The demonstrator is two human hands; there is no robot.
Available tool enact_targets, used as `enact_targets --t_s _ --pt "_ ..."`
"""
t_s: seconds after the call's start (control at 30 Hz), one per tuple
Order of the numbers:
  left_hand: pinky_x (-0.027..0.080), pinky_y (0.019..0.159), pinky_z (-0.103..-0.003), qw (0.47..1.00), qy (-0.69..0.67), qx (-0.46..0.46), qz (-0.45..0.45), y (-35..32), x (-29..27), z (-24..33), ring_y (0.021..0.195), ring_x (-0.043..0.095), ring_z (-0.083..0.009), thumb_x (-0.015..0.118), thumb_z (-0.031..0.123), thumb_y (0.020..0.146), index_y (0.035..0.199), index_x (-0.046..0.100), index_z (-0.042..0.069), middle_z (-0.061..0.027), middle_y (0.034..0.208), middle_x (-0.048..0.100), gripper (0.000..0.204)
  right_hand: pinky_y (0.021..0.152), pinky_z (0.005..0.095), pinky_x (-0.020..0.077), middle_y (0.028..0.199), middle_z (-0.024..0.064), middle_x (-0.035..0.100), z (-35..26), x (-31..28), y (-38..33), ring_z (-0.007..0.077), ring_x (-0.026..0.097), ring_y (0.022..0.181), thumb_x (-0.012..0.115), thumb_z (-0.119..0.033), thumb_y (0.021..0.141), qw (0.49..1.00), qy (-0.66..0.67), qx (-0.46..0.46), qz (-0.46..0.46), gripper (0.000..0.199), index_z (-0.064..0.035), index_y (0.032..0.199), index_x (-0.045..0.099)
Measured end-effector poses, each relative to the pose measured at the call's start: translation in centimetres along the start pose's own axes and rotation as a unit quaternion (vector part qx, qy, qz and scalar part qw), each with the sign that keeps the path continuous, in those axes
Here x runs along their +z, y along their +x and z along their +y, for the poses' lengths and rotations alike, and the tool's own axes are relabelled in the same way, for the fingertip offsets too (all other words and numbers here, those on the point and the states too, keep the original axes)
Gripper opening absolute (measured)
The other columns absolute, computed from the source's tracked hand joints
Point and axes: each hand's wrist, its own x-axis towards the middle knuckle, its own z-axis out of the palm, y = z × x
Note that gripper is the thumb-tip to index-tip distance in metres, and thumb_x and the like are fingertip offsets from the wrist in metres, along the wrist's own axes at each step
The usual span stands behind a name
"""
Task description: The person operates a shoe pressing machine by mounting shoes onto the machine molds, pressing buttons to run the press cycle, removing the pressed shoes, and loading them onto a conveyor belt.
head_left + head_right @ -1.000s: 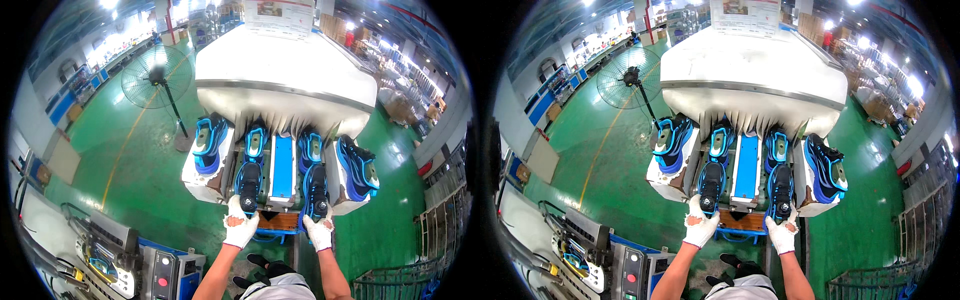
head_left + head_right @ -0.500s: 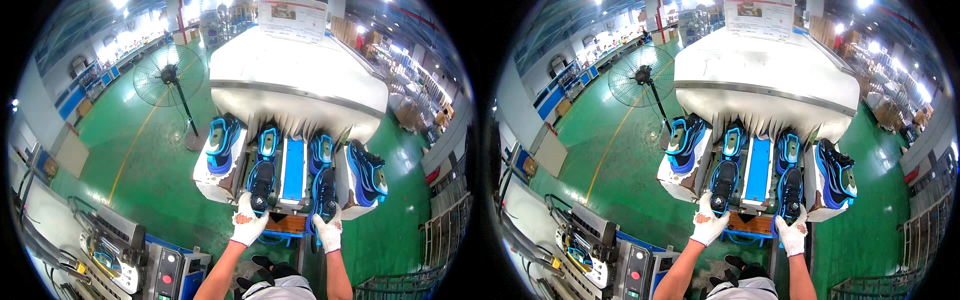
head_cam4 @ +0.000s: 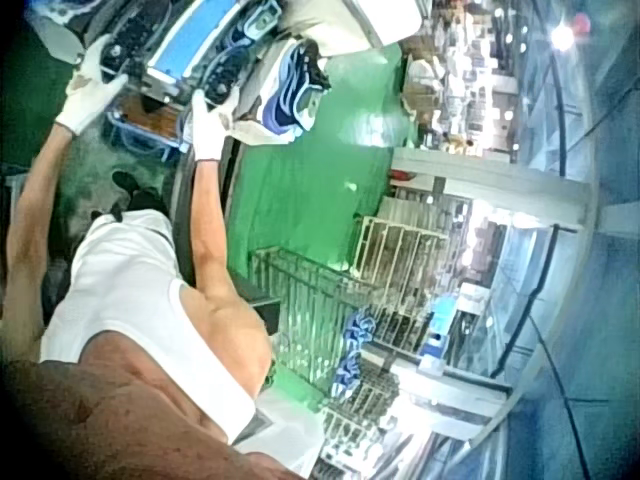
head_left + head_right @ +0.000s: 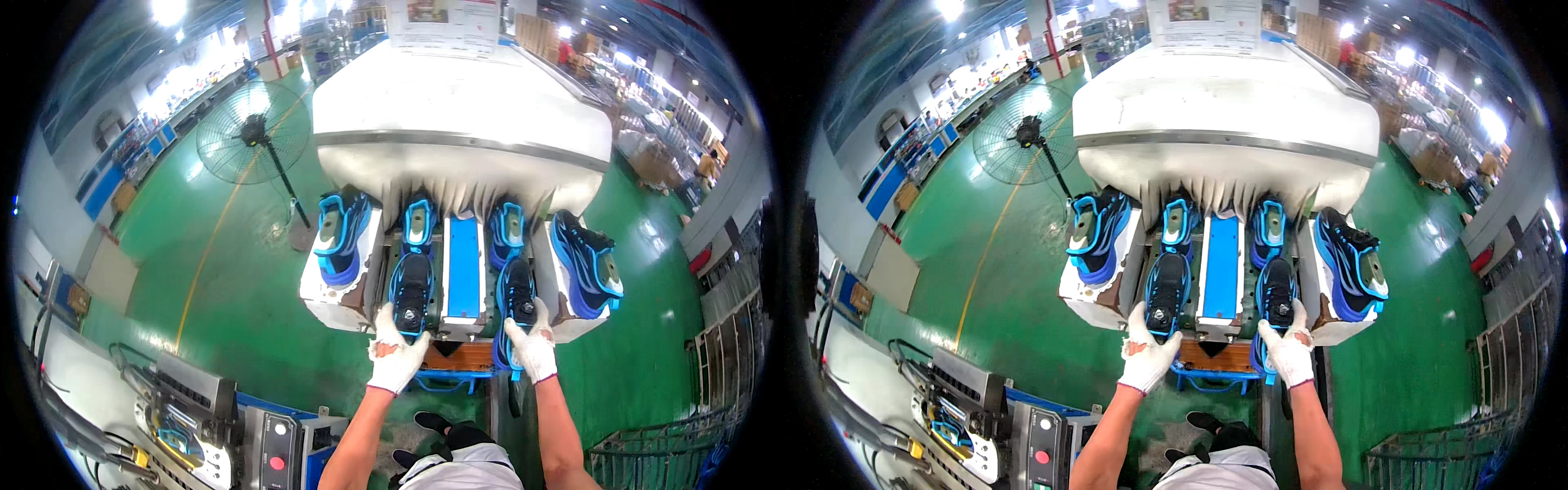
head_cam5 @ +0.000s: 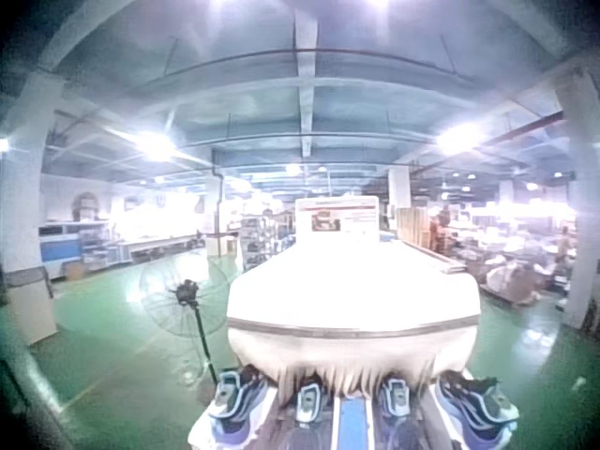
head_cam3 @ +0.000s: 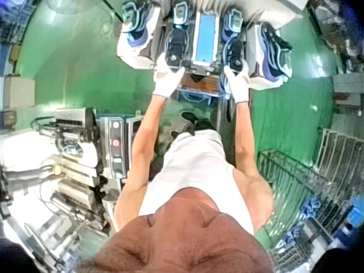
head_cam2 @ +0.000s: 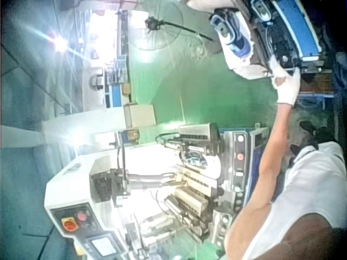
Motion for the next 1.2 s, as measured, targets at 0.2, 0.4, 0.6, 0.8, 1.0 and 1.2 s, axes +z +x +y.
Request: enact_targets --t_s 0.2,0.4,0.6,0.8,1.0,1.2 --pt "0.037 0.118 -0.044 1.000 0.009 0.006 -0.012 -0.4 -0.3 0.4 0.139 0.047 -0.0413 0.081 0.027 0.083 0.153 0.032 -0.007 -0.0299 0.150 0.045 0.092 0.107 0.0408 0.0467 0.141 0.0267 0.058 4.0 0.5 1.4 0.0352 0.059 0.129 0.081 -0.037 0.083 0.997 -0.007 -0.069 0.040 0.094 -0.0019 0.157 0.035" --pt "0.043 0.111 -0.046 0.998 0.014 0.048 -0.029 2.3 0.0 0.6 0.133 0.052 -0.0424 0.080 0.033 0.085 0.151 0.037 -0.002 -0.0279 0.145 0.050 0.085 0.092 0.0426 0.0530 0.114 0.0236 0.069 1.0 0.1 1.5 0.0295 0.070 0.099 0.077 -0.035 0.088 0.997 0.007 -0.078 0.005 0.090 -0.0048 0.158 0.029" --pt "0.039 0.116 -0.044 0.999 0.017 -0.037 -0.021 1.1 -0.6 1.2 0.138 0.049 -0.0412 0.079 0.039 0.085 0.153 0.034 -0.004 -0.0291 0.150 0.047 0.092 0.126 0.0453 0.0220 0.167 0.0232 0.024 6.7 0.8 -1.9 0.0340 0.025 0.155 0.069 -0.021 0.095 0.942 0.302 -0.146 -0.015 0.088 0.0045 0.161 0.018" --pt "0.037 0.117 -0.046 0.999 -0.011 -0.025 -0.027 2.1 -0.7 1.8 0.139 0.047 -0.0441 0.078 0.038 0.086 0.151 0.035 -0.008 -0.0325 0.148 0.046 0.090 0.118 0.0432 0.0359 0.158 0.0216 0.040 8.5 3.1 -4.5 0.0298 0.044 0.144 0.087 -0.040 0.080 0.960 0.112 -0.253 0.042 0.114 -0.0020 0.164 0.019" --pt "0.037 0.119 -0.043 0.961 -0.271 0.012 0.051 -2.7 -1.0 0.7 0.142 0.046 -0.0329 0.085 0.014 0.078 0.154 0.033 -0.005 -0.0251 0.151 0.047 0.094 0.107 0.0396 0.0469 0.144 0.0169 0.054 10.1 5.3 -0.5 0.0251 0.058 0.126 0.086 -0.018 0.084 0.952 0.088 -0.258 0.142 0.095 -0.0043 0.160 0.030" --pt "0.042 0.114 -0.042 0.991 -0.107 0.047 0.067 -4.2 3.2 -4.9 0.135 0.052 -0.0332 0.096 0.019 0.069 0.157 0.029 0.000 -0.0214 0.147 0.049 0.112 0.112 0.0413 0.0426 0.148 0.0197 0.050 9.5 6.0 -0.3 0.0273 0.052 0.133 0.086 -0.020 0.084 0.949 0.109 -0.261 0.137 0.096 -0.0010 0.159 0.030"
